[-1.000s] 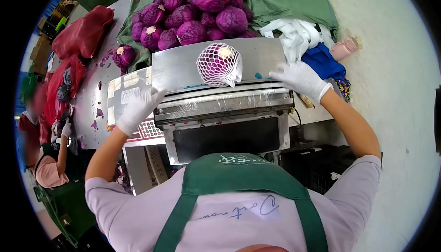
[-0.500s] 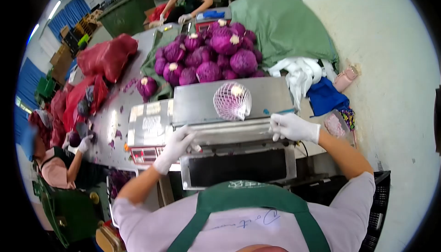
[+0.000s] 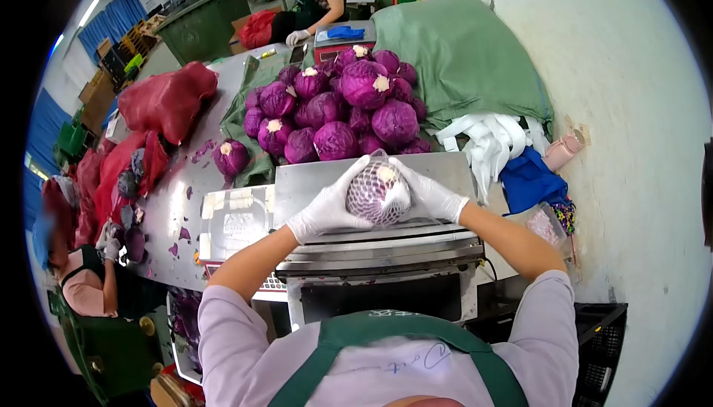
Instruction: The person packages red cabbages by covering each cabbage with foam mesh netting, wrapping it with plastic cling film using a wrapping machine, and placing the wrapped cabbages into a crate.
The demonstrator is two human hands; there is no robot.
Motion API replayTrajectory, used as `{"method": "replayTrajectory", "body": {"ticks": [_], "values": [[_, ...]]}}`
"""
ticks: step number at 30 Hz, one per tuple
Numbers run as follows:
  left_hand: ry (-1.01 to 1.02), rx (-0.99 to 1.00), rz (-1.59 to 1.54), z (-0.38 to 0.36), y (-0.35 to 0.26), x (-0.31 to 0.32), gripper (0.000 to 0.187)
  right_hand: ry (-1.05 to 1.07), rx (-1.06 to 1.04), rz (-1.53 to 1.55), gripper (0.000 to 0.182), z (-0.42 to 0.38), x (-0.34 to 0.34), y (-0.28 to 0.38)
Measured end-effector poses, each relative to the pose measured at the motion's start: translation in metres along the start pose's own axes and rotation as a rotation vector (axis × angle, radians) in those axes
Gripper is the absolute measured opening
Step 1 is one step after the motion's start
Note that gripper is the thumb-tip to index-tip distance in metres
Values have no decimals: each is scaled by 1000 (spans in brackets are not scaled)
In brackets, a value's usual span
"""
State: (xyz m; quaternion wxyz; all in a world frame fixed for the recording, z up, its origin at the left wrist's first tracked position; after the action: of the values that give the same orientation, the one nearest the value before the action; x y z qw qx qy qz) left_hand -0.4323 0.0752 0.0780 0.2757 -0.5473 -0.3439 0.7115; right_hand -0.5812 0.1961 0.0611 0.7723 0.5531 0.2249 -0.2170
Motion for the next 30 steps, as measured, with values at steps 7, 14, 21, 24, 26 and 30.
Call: {"method": "replayTrajectory", "body": {"ticks": [7,14,21,24,26,30], "values": [[241,-509,-660,-59,-20,28,82,133,458,438,99,-46,34,64],[535,-1404,-1833,-187,-71,127,83,145,884,1226,93,-132,126,136],[430,-939,-1159,-219,-48,142,61,-67,1046,1342,86,-187,163,107],[210,-785,-284,-267,-53,99,32,-245,1087,1618,67,-223,166,109],[-83,-575,17,-290,-61,83,23,-425,1138,1402,47,-239,163,125],[-382,-562,-457,-290,-50,88,24,-622,729,399,25,-247,158,139]]}}
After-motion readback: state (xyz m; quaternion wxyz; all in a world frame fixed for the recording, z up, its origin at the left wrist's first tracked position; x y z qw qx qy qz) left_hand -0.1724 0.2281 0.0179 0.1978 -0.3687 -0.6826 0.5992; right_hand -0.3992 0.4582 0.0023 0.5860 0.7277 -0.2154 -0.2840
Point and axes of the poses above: each hand's wrist, its own z-axis towards the middle knuckle, its own x-axis out of the palm, y = z × x, the point moved 6 cm from there along z, towards the middle knuckle, and after that the axes turned 7 degrees about z, right-handed, at the moved point
